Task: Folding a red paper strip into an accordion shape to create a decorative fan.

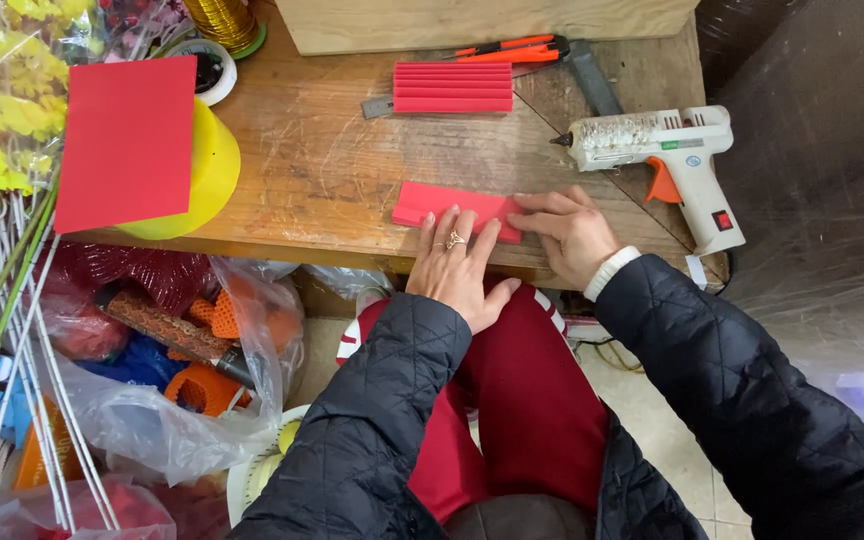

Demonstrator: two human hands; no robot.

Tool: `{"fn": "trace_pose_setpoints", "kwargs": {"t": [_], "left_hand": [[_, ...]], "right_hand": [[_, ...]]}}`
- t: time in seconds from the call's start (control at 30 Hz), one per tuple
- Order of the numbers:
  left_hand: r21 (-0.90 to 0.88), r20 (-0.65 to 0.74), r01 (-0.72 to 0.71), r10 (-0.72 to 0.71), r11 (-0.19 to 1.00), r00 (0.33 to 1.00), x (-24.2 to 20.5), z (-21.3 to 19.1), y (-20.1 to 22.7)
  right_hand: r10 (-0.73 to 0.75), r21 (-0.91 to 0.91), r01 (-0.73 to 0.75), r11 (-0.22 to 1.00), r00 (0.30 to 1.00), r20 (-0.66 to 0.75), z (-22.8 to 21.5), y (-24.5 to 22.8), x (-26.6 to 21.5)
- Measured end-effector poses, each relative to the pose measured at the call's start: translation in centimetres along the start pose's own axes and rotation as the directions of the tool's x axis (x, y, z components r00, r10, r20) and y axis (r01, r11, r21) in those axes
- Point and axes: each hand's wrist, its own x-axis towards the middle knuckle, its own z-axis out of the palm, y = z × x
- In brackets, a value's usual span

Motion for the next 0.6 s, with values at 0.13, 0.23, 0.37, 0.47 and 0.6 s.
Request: {"fn": "trace_pose_setpoints", "kwargs": {"t": [0.13, 0.23, 0.37, 0.47, 0.6], "left_hand": [[-0.004, -0.025, -0.012, 0.012, 1.000, 1.000, -0.3, 0.1, 0.0], [0.008, -0.046, -0.047, 0.047, 0.999, 0.998, -0.7, 0.7, -0.3], [0.050, -0.068, -0.067, 0.070, 0.997, 0.995, -1.0, 0.8, -0.5], [0.059, -0.081, -0.073, 0.078, 0.996, 0.994, -1.1, 0.9, -0.5], [0.090, -0.064, -0.067, 0.073, 0.994, 0.995, -0.9, 1.7, -0.9]], "right_hand": [[-0.002, -0.012, 0.002, 1.000, 1.000, -0.007, -0.1, -0.3, 0.1], [-0.010, -0.022, 0.010, 1.000, 1.000, -0.017, -0.3, -0.7, 0.0], [-0.014, -0.031, 0.013, 0.999, 0.999, -0.040, -0.6, -1.5, 0.0], [-0.032, -0.068, 0.028, 0.997, 0.998, -0.063, -1.3, -3.7, -0.3], [-0.010, -0.208, -0.006, 0.978, 0.997, -0.077, -1.2, -6.5, -1.1]]}}
